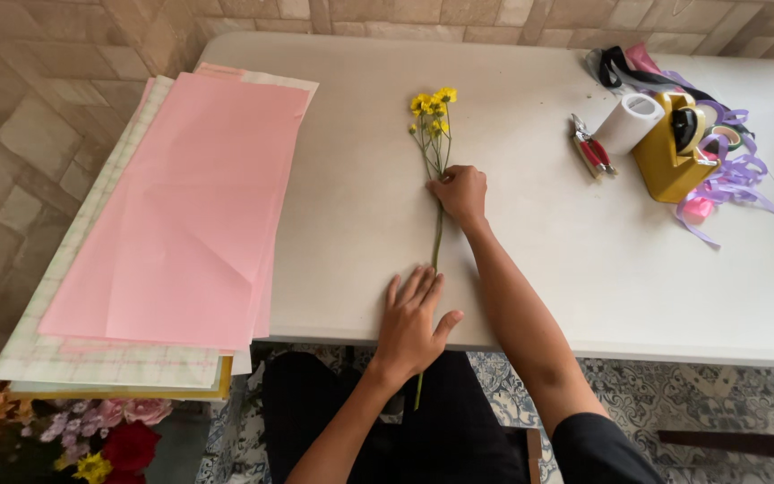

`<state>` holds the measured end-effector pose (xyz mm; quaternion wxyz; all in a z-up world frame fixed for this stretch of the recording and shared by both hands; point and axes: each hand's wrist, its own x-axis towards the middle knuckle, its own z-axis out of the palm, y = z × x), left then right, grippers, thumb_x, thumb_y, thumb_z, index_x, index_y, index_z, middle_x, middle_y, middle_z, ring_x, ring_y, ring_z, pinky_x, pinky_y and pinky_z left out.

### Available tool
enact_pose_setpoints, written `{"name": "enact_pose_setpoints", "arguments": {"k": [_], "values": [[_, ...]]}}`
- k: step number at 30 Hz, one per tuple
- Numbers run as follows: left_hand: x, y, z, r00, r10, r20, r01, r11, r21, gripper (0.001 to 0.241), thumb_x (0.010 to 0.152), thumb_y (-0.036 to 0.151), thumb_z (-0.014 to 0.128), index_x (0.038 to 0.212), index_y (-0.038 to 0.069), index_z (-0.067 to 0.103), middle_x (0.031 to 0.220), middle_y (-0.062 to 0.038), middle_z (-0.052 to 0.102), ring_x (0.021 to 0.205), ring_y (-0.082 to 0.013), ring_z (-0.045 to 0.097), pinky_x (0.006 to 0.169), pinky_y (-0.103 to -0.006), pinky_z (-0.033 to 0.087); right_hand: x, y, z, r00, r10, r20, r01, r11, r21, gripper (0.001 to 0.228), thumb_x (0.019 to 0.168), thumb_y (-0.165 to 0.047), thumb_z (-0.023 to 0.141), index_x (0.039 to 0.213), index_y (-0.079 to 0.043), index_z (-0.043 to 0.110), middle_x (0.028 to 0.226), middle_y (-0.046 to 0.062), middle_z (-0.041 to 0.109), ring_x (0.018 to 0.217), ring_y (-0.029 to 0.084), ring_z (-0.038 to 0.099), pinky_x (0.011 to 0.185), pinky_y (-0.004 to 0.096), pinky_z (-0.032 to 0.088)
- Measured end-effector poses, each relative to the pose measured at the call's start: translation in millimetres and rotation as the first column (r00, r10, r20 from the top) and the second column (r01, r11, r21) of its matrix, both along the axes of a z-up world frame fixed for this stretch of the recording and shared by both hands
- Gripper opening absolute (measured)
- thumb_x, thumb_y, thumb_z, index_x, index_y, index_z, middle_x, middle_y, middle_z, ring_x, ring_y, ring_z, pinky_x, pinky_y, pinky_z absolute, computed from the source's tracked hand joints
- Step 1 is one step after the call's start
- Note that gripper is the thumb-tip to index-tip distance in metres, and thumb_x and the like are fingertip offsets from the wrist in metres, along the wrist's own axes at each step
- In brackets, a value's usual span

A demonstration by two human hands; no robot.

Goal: The person selects flowers from a container, arranges them into a bouquet on a table, and secures the stems with tape.

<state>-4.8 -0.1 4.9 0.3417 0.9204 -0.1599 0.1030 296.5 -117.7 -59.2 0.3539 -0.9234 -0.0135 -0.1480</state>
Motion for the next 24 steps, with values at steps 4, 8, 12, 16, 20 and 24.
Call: {"name": "enact_pose_setpoints", "arguments": {"k": [4, 8, 12, 16, 20, 24], "values": [[1, 3, -10, 0.999, 0.013, 0.041, -0.011, 0.998, -0.061, 0.07, 0.112, 0.05, 0.042, 0.15, -0.008, 0.052, 0.151, -0.033, 0.054, 0.151, -0.0434, 0.041, 0.126, -0.0614, 0.015, -6, -2, 8, 1.0, 0.014, 0.012, -0.014, 1.0, 0.023, 0.039, 0.069, -0.035, 0.091, 0.098, -0.011, 0.082, 0.078, 0.007, 0.078, 0.086, 0.04, 0.076, 0.082, 0.056, 0.063], [1, 30, -19, 0.984, 0.065, 0.168, -0.037, 0.985, -0.168, 0.06, 0.108, 0.046, 0.053, 0.146, 0.0, 0.06, 0.143, -0.026, 0.064, 0.14, -0.0412, 0.055, 0.119, -0.0559, 0.035, -1, -21, 12, 0.958, 0.066, 0.278, -0.082, 0.996, 0.046, 0.046, 0.082, -0.037, 0.095, 0.109, -0.003, 0.08, 0.075, 0.016, 0.076, 0.077, 0.04, 0.076, 0.074, 0.052, 0.06], [-11, 125, -8, 0.891, 0.289, 0.35, -0.238, 0.954, -0.184, 0.041, 0.108, 0.036, 0.06, 0.141, 0.014, 0.068, 0.132, -0.01, 0.073, 0.127, -0.0306, 0.069, 0.108, -0.046, 0.053, -11, -3, 48, 0.765, 0.021, 0.644, -0.206, 0.955, 0.214, 0.018, 0.093, -0.016, 0.089, 0.108, -0.008, 0.084, 0.07, 0.014, 0.067, 0.062, 0.026, 0.068, 0.06, 0.034, 0.053], [-77, 223, 41, 0.771, 0.48, 0.418, -0.432, 0.877, -0.21, 0.043, 0.113, 0.033, 0.044, 0.132, 0.004, 0.069, 0.127, -0.014, 0.075, 0.119, -0.0303, 0.07, 0.104, -0.0427, 0.053, -130, 90, 135, 0.749, 0.407, 0.522, -0.592, 0.766, 0.252, 0.006, 0.104, -0.005, 0.074, 0.104, -0.008, 0.079, 0.066, -0.004, 0.047, 0.06, 0.007, 0.044, 0.061, 0.025, 0.043], [-167, 305, 54, 0.619, 0.668, 0.414, -0.654, 0.73, -0.199, 0.049, 0.114, 0.042, 0.04, 0.131, 0.006, 0.07, 0.129, -0.013, 0.075, 0.118, -0.0284, 0.072, 0.098, -0.0434, 0.06, -233, 175, 195, 0.243, 0.872, 0.426, -0.948, 0.306, -0.086, 0.017, 0.108, -0.001, 0.077, 0.124, 0.004, 0.079, 0.072, 0.002, 0.056, 0.068, 0.011, 0.051, 0.071, 0.03, 0.049], [-273, 344, 45, 0.47, 0.821, 0.325, -0.767, 0.562, -0.309, 0.031, 0.112, 0.03, 0.056, 0.125, 0.009, 0.074, 0.115, -0.01, 0.079, 0.103, -0.029, 0.077, 0.084, -0.0435, 0.066, -338, 263, 224, -0.288, 0.939, 0.19, -0.929, -0.226, -0.292, 0.021, 0.104, -0.016, 0.08, 0.115, 0.002, 0.079, 0.083, 0.012, 0.077, 0.067, 0.017, 0.071, 0.066, 0.033, 0.058]]}}
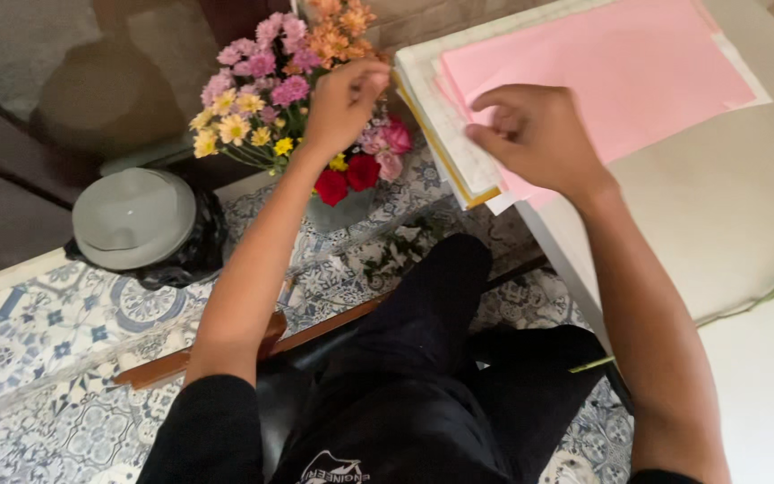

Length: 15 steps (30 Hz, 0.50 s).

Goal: The person selects flowers from a container, arranges them into a bouquet on a table, and secures the stems with tape.

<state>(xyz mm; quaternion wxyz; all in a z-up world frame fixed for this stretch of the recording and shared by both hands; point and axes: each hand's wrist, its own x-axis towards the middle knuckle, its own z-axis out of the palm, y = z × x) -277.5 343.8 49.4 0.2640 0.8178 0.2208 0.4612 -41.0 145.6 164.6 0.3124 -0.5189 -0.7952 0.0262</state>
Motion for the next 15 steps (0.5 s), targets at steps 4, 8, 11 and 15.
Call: {"name": "enact_pose_setpoints", "arguments": {"k": [4, 8, 11, 15], "values": [[-84, 4, -52, 0.992, 0.074, -0.103, -0.08, 0.995, -0.055, 0.068, 0.11, 0.06, 0.041, 0.13, 0.003, 0.071, 0.117, -0.015, 0.077, 0.102, -0.0326, 0.076, 0.081, -0.0433, 0.064, -81, 79, -57, 0.973, 0.07, -0.219, -0.174, 0.846, -0.505, 0.014, 0.106, -0.024, 0.07, 0.104, -0.014, 0.079, 0.072, 0.0, 0.073, 0.054, 0.006, 0.065, 0.06, 0.022, 0.056], [-132, -1, -115, 0.959, 0.244, -0.146, -0.257, 0.963, -0.076, 0.022, 0.113, 0.006, 0.055, 0.125, 0.001, 0.073, 0.107, -0.02, 0.074, 0.096, -0.0396, 0.074, 0.074, -0.0487, 0.063, -119, 157, -195, 0.942, -0.104, -0.319, -0.142, 0.737, -0.66, 0.028, 0.086, -0.027, 0.079, 0.102, -0.004, 0.077, 0.072, 0.009, 0.075, 0.058, 0.018, 0.075, 0.063, 0.032, 0.066], [-133, -7, -119, 0.916, 0.328, -0.231, -0.35, 0.935, -0.063, 0.018, 0.11, 0.005, 0.059, 0.12, 0.002, 0.074, 0.105, -0.017, 0.072, 0.094, -0.0353, 0.074, 0.072, -0.0472, 0.063, -140, 191, -272, 0.936, -0.258, -0.238, 0.029, 0.734, -0.679, 0.061, 0.075, -0.039, 0.087, 0.126, -0.01, 0.066, 0.095, 0.01, 0.073, 0.087, 0.024, 0.072, 0.083, 0.038, 0.062], [-120, 10, -140, 0.841, 0.377, -0.388, -0.444, 0.891, -0.096, 0.017, 0.108, 0.008, 0.056, 0.118, 0.008, 0.07, 0.111, -0.01, 0.066, 0.087, -0.0367, 0.073, 0.062, -0.0541, 0.063, -184, 199, -282, 0.816, -0.426, -0.391, 0.069, 0.744, -0.665, 0.109, 0.079, -0.033, 0.09, 0.162, 0.004, 0.03, 0.151, 0.031, 0.053, 0.141, 0.047, 0.052, 0.117, 0.057, 0.047]]}}
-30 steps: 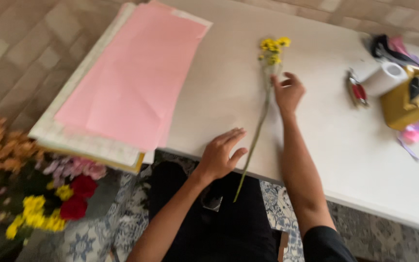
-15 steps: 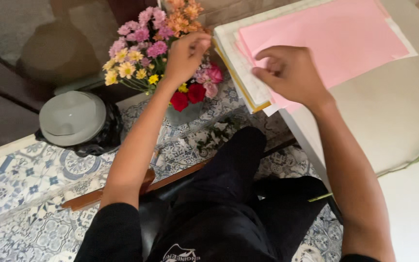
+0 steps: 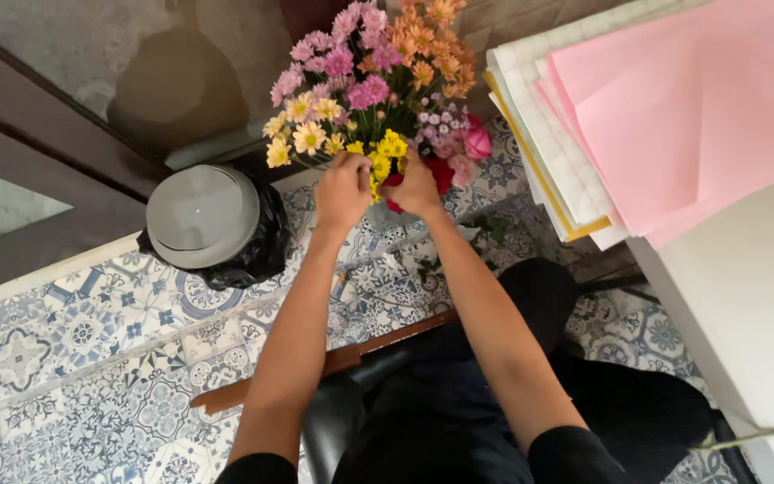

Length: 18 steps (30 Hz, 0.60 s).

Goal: The person selects flowers from a container, arranges them into a bouquet on a table, and secures the stems with tape.

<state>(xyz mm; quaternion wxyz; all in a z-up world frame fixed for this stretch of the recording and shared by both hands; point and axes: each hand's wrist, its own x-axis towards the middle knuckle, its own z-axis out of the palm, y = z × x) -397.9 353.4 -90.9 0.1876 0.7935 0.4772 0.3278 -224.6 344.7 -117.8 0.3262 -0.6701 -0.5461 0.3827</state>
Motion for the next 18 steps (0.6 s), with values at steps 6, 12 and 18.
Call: {"name": "enact_pose_setpoints", "arguments": {"k": [6, 12, 18], "values": [[8, 12, -40, 0.959, 0.045, -0.278, -0.044, 0.999, 0.011, 0.026, 0.099, 0.005, 0.066, 0.124, 0.011, 0.07, 0.131, -0.009, 0.061, 0.102, -0.0371, 0.073, 0.067, -0.051, 0.066, -18, 41, -55, 0.993, -0.07, 0.1, 0.063, 0.996, 0.065, 0.079, 0.084, -0.024, 0.087, 0.149, 0.0, 0.05, 0.135, 0.024, 0.059, 0.124, 0.049, 0.062, 0.103, 0.062, 0.056], [4, 11, -26, 0.971, 0.12, -0.205, -0.109, 0.992, 0.064, 0.033, 0.097, -0.007, 0.063, 0.126, 0.008, 0.071, 0.136, -0.013, 0.06, 0.111, -0.04, 0.071, 0.064, -0.0466, 0.065, -6, 62, -92, 0.982, -0.174, 0.07, 0.147, 0.947, 0.287, 0.034, 0.093, -0.009, 0.075, 0.121, 0.009, 0.068, 0.106, 0.027, 0.073, 0.101, 0.045, 0.073, 0.081, 0.051, 0.066], [1, 17, -40, 0.975, 0.194, -0.112, -0.176, 0.972, 0.155, 0.03, 0.101, -0.005, 0.06, 0.126, 0.008, 0.07, 0.13, -0.013, 0.063, 0.115, -0.0408, 0.069, 0.069, -0.0485, 0.066, 29, 59, -46, 0.987, -0.136, -0.084, 0.16, 0.852, 0.498, 0.039, 0.096, -0.004, 0.064, 0.057, -0.008, 0.059, 0.044, 0.003, 0.049, 0.043, 0.004, 0.034, 0.042, 0.024, 0.037]]}}
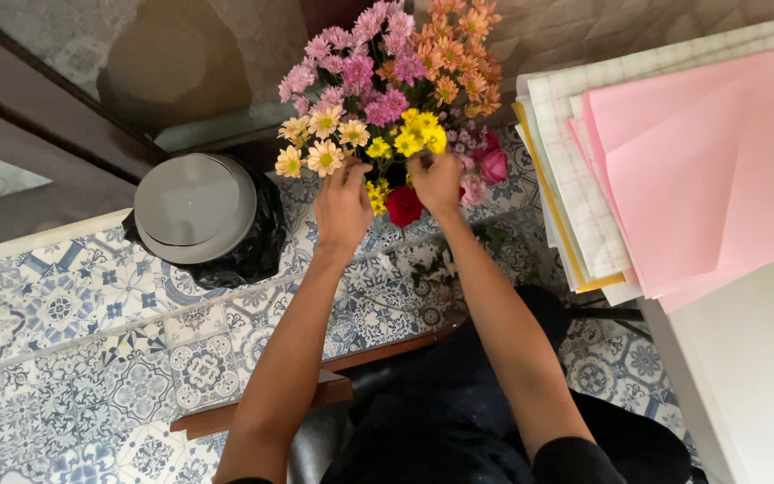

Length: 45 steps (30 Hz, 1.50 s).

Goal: The person selects flowers from a container, arranges them into a bouquet on a table, and secures the stems with tape.

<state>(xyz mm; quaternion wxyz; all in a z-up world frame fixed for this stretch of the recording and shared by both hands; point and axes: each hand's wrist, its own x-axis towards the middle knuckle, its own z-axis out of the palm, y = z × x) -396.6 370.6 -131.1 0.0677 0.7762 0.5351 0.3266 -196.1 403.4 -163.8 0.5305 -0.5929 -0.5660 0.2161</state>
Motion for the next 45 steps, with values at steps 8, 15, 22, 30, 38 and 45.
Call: {"name": "enact_pose_setpoints", "arguments": {"k": [8, 15, 22, 30, 38, 45], "values": [[1, -3, 14, 1.0, -0.015, -0.013, 0.016, 0.993, 0.121, 0.024, 0.096, -0.004, 0.064, 0.116, 0.006, 0.072, 0.132, -0.014, 0.058, 0.118, -0.0377, 0.065, 0.066, -0.0417, 0.065, 32, -18, 114, 0.995, -0.061, -0.077, 0.069, 0.992, 0.107, 0.004, 0.091, -0.002, 0.072, 0.087, -0.002, 0.072, 0.071, 0.009, 0.067, 0.063, 0.016, 0.061, 0.051, 0.035, 0.045], [4, -8, 27, 0.995, -0.054, 0.082, 0.039, 0.984, 0.175, 0.033, 0.091, -0.01, 0.058, 0.12, 0.004, 0.067, 0.127, -0.015, 0.06, 0.111, -0.0348, 0.062, 0.06, -0.0441, 0.059, 70, -45, 240, 0.985, 0.011, 0.174, -0.081, 0.913, 0.399, 0.011, 0.095, 0.0, 0.058, 0.091, -0.004, 0.068, 0.066, 0.008, 0.065, 0.053, 0.015, 0.06, 0.044, 0.025, 0.054], [47, -41, 85, 0.884, -0.34, 0.322, 0.281, 0.935, 0.216, 0.064, 0.113, 0.051, 0.044, 0.152, 0.0, 0.045, 0.157, -0.02, 0.052, 0.145, -0.035, 0.052, 0.124, -0.0532, 0.043, 82, -119, 348, 0.986, 0.129, 0.109, -0.168, 0.811, 0.56, 0.024, 0.099, 0.018, 0.046, 0.087, 0.003, 0.06, 0.074, 0.016, 0.063, 0.073, 0.023, 0.068, 0.073, 0.038, 0.068], [95, -134, 153, 0.562, -0.505, 0.654, 0.64, 0.767, 0.043, 0.043, 0.115, 0.037, 0.041, 0.138, 0.009, 0.064, 0.069, 0.004, 0.046, 0.051, -0.0073, 0.031, 0.05, -0.03, 0.024, 124, -188, 387, 0.925, 0.038, -0.378, 0.116, 0.92, 0.374, 0.01, 0.093, -0.009, 0.061, 0.085, -0.01, 0.054, 0.087, 0.012, 0.072, 0.07, 0.024, 0.076, 0.064, 0.032, 0.065], [192, -212, 177, 0.281, -0.423, 0.862, 0.885, 0.461, -0.062, 0.046, 0.112, 0.043, 0.044, 0.122, 0.007, 0.071, 0.069, 0.006, 0.033, 0.058, -0.0057, 0.027, 0.053, -0.0262, 0.022, 185, -288, 327, 0.949, 0.167, -0.267, -0.065, 0.934, 0.352, 0.059, 0.112, -0.044, 0.054, 0.156, -0.008, 0.038, 0.142, 0.021, 0.066, 0.114, 0.032, 0.074, 0.088, 0.04, 0.069], [298, -276, 138, 0.031, -0.095, 0.995, 0.947, -0.315, -0.06, 0.039, 0.117, 0.026, 0.04, 0.13, -0.001, 0.065, 0.063, 0.005, 0.036, 0.047, -0.002, 0.03, 0.046, -0.0185, 0.028, 238, -412, 291, 0.858, -0.285, -0.426, 0.373, 0.917, 0.138, 0.038, 0.104, -0.009, 0.065, 0.138, 0.007, 0.06, 0.109, 0.022, 0.077, 0.077, 0.025, 0.08, 0.07, 0.033, 0.07]]}}
